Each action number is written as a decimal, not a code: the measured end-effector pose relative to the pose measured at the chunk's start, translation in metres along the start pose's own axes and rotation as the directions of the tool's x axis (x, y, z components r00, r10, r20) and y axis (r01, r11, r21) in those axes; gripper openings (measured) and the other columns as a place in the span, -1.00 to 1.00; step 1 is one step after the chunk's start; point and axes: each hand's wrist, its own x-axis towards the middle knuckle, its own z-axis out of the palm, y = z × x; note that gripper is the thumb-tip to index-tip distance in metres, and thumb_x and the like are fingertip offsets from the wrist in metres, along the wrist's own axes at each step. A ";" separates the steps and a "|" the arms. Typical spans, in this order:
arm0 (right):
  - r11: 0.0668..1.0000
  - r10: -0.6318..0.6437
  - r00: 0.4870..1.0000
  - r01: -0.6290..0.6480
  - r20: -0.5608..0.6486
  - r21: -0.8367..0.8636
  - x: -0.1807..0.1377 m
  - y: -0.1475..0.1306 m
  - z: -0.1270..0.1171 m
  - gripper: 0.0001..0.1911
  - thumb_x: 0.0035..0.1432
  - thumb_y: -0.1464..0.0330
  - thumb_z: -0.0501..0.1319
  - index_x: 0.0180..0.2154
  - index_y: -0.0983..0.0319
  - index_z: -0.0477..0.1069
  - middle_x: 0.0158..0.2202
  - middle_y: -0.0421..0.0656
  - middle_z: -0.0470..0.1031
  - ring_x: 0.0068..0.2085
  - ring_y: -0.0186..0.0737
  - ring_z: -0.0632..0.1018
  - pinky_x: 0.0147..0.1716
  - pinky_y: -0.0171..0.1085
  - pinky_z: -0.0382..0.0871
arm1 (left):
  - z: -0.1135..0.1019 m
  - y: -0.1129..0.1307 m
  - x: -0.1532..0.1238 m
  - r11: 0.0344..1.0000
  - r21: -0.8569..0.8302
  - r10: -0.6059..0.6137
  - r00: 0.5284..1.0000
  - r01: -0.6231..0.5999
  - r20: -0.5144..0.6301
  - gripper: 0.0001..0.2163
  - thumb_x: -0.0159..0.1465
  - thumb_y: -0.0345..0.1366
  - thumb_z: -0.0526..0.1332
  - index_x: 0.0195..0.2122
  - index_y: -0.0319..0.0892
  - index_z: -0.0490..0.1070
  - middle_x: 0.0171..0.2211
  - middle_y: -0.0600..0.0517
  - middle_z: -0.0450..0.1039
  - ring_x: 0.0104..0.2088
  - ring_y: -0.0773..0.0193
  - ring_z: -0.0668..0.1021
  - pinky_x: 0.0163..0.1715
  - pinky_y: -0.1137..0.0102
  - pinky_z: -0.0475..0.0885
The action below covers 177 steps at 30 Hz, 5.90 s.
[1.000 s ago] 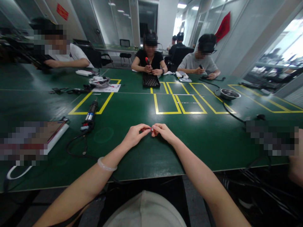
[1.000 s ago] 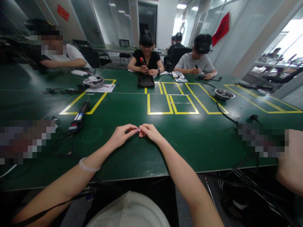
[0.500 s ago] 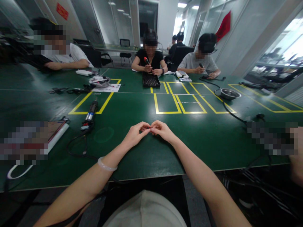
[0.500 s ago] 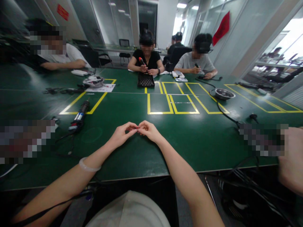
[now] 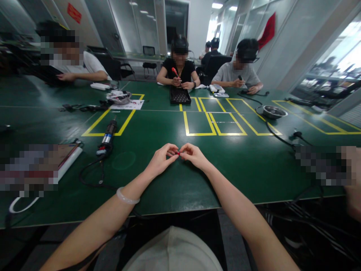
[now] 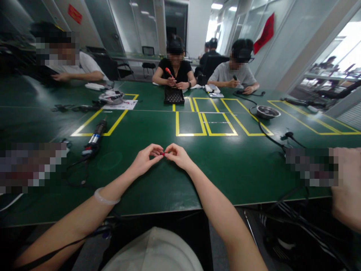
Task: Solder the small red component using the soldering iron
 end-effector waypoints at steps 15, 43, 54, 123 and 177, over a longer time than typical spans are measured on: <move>0.999 0.019 1.000 -0.020 -0.007 -0.038 -0.001 0.001 0.000 -0.70 0.00 0.24 0.34 -0.27 0.27 0.39 -0.49 -0.28 0.39 -0.51 -0.41 0.36 -0.49 -0.38 0.21 | 0.000 -0.004 0.000 1.000 0.027 0.014 1.000 -0.014 0.024 -0.81 0.25 -0.31 0.18 -0.11 -0.17 0.38 -0.16 -0.03 0.45 -0.18 0.25 0.54 -0.18 0.34 0.50; 0.993 -0.002 1.000 0.002 -0.003 -0.122 -0.001 -0.002 0.000 -0.74 0.00 0.32 0.30 -0.24 0.27 0.38 -0.51 -0.30 0.36 -0.51 -0.41 0.35 -0.48 -0.38 0.19 | -0.159 -0.075 -0.017 0.514 0.743 -0.186 0.901 0.429 -0.391 -0.53 0.27 -0.12 0.16 0.14 -0.26 0.31 0.12 -0.22 0.30 0.12 -0.16 0.37 0.04 -0.05 0.31; 0.989 0.017 1.000 -0.018 -0.003 -0.144 -0.003 -0.007 0.001 -0.75 0.00 0.32 0.29 -0.25 0.27 0.38 -0.50 -0.30 0.35 -0.51 -0.40 0.35 -0.48 -0.37 0.20 | -0.195 -0.101 -0.035 0.196 0.800 -0.585 0.722 0.568 -0.369 -0.43 0.25 -0.17 0.13 0.23 -0.33 0.07 0.05 -0.34 0.34 0.05 -0.26 0.44 -0.17 0.07 0.38; 0.821 -0.194 0.980 0.136 -0.046 -0.555 0.000 0.001 0.007 -0.94 0.14 0.43 0.21 -0.30 0.23 0.45 -0.34 -0.18 0.45 -0.38 -0.31 0.43 -0.31 -0.32 0.29 | 0.007 0.000 0.005 0.804 0.583 -0.224 0.968 0.116 0.116 -0.37 0.26 -0.09 0.12 0.35 -0.11 0.08 0.32 -0.14 0.07 0.21 -0.10 0.26 0.13 0.07 0.27; 0.786 -0.215 0.976 0.147 -0.042 -0.601 -0.006 -0.006 0.003 -0.86 0.20 0.44 0.14 -0.30 0.27 0.49 -0.38 -0.18 0.51 -0.41 -0.36 0.43 -0.36 -0.37 0.24 | -0.147 -0.070 -0.025 0.344 0.873 -0.487 0.860 0.347 -0.150 -0.44 0.32 0.09 -0.08 0.29 0.05 0.23 0.30 -0.15 0.10 0.13 -0.23 0.32 0.01 -0.01 0.31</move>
